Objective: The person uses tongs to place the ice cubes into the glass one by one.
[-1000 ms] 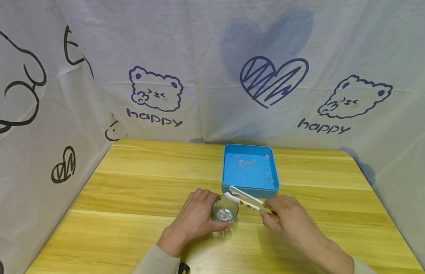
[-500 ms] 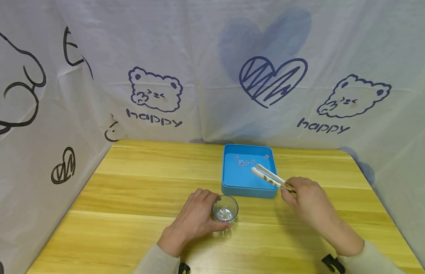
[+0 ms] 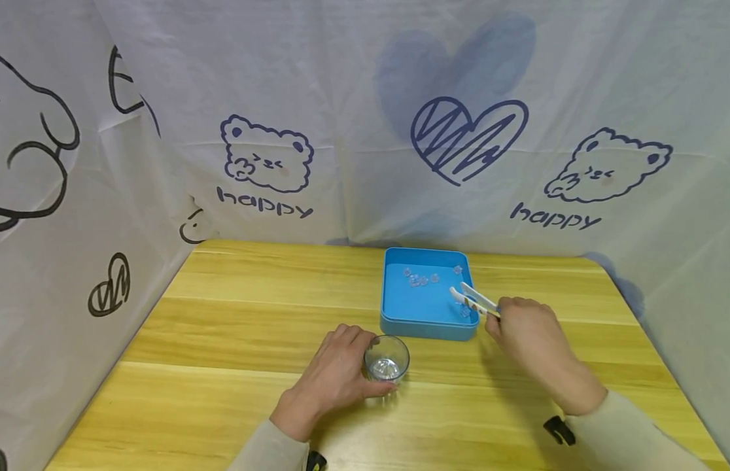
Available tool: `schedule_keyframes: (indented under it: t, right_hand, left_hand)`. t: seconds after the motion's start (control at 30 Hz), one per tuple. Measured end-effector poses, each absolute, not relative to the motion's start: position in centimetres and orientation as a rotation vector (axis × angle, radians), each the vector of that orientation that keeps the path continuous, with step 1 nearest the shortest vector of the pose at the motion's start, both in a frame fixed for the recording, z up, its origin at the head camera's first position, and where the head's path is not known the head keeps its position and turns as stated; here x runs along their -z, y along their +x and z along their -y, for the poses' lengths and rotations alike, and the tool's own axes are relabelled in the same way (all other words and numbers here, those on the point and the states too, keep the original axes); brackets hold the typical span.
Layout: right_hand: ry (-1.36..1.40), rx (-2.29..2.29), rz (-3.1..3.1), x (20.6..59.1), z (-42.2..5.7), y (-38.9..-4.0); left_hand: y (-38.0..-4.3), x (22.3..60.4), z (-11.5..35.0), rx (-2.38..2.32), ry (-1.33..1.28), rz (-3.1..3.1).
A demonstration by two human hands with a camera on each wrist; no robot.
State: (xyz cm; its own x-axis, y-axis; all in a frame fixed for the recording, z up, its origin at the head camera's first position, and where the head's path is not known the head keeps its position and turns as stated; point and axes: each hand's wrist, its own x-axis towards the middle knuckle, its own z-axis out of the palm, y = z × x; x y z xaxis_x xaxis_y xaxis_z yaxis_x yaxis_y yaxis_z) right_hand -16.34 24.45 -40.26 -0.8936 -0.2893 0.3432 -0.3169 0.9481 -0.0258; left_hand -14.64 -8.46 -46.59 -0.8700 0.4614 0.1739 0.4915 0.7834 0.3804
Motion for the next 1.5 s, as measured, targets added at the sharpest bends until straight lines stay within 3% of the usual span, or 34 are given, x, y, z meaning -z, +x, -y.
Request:
schedule_keyframes:
  t: [1.0, 1.5]
  right_hand:
    - [0.321, 0.099, 2.827, 42.0, -21.2, -17.4]
    - [0.385, 0.096, 2.771, 42.4, -21.1, -17.6]
  left_hand:
    - [-14.6, 46.8, 8.5, 0.673, -0.783, 2.878]
    - [-14.6, 46.7, 8.6, 0.663, -0.767, 2.898]
